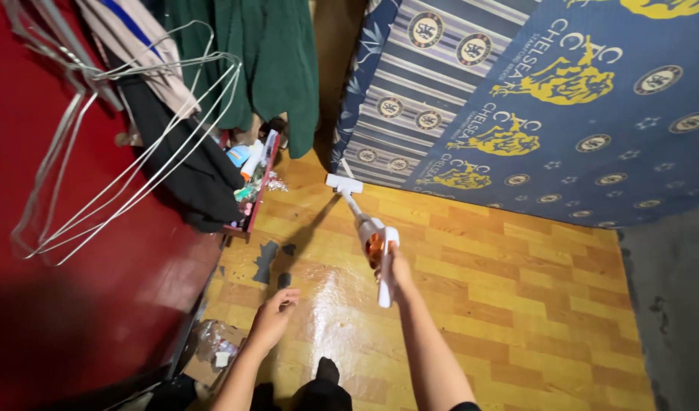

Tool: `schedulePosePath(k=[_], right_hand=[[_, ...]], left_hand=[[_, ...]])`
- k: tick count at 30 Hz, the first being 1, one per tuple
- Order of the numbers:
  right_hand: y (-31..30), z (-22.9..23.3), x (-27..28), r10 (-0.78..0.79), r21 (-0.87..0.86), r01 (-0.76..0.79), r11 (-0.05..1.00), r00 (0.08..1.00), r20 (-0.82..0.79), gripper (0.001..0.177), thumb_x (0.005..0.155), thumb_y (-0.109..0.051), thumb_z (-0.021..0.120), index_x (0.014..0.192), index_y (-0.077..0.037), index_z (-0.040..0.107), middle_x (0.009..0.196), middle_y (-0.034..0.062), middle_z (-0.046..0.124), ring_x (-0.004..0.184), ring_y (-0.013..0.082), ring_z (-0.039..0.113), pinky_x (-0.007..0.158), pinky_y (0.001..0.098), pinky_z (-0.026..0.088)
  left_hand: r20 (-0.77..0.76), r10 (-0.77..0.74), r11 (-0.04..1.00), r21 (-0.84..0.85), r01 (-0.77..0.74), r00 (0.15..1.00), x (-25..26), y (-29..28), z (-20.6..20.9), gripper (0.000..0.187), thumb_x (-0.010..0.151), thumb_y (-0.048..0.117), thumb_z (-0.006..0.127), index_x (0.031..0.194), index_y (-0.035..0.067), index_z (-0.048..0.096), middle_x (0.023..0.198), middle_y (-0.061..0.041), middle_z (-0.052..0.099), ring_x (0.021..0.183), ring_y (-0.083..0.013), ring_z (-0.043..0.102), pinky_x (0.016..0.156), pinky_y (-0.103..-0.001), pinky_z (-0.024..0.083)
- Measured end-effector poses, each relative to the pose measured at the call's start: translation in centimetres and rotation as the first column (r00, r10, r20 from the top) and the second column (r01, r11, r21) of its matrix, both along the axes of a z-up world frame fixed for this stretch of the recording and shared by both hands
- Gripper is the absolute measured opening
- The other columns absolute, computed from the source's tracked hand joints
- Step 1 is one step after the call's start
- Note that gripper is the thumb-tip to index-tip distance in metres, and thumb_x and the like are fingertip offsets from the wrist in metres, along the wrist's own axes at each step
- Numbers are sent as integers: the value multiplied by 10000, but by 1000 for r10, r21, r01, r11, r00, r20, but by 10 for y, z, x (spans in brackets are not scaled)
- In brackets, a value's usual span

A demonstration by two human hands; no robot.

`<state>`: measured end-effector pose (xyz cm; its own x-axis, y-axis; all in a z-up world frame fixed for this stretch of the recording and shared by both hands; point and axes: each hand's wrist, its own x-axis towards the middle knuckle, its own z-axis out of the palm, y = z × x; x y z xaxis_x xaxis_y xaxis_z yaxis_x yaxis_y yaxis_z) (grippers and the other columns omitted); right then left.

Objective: Vacuuming a wooden floor in a bedroom area.

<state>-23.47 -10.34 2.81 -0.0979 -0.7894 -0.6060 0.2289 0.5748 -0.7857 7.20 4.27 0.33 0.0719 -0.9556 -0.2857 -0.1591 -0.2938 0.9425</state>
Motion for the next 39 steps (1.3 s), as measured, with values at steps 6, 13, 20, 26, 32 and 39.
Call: schedulePosePath(k=[6,13,20,26,32,39], right_hand=[[13,23,-17,82,23,-84,996,994,75,562,1034,-633,386,964,-101,553,618,41,521,447,186,511,407,340,446],[125,50,-46,103,65,-113,991,985,139,611,1022,-651,381,930,-76,566,601,70,548,439,202,507,404,343,444],[225,120,-54,217,182,-247,952,962,167,498,962,-577,398,1181,-230,679,558,58,518,384,170,480,366,310,412],[232,91,-39,279,172,-304,937,947,157,488,1020,-571,441,1113,-119,599,588,86,541,405,182,497,375,322,414],[192,73,27,354,104,-373,922,920,166,524,1012,-586,442,1090,-99,620,584,77,537,405,177,501,388,323,431],[130,26,117,332,-16,-334,942,928,168,452,999,-565,404,975,-143,562,592,70,545,388,195,490,363,337,414]], left_hand=[[-3,-8,998,-70,8,1000,14,8,-21,291,931,101,634,1216,83,691,1078,-55,778,1003,-146,713,902,-282,534],[-83,-135,981,-149,122,987,-1,-6,-30,311,924,89,618,1228,87,686,1086,-90,776,1021,-153,703,891,-284,521],[-74,-205,977,-73,199,976,-9,-3,-5,326,927,131,631,1247,110,685,1113,-67,762,980,-169,702,854,-304,537],[-55,-220,959,-194,206,974,5,-2,-30,324,909,96,639,1228,80,692,1069,-73,767,992,-158,703,863,-298,535],[-49,-139,969,-213,126,989,45,11,-26,317,916,83,633,1228,86,692,1039,-67,769,990,-158,709,870,-290,534],[7,26,993,-115,-25,1000,86,34,-16,322,925,84,640,1243,104,690,1072,-68,778,995,-167,727,876,-282,547]])
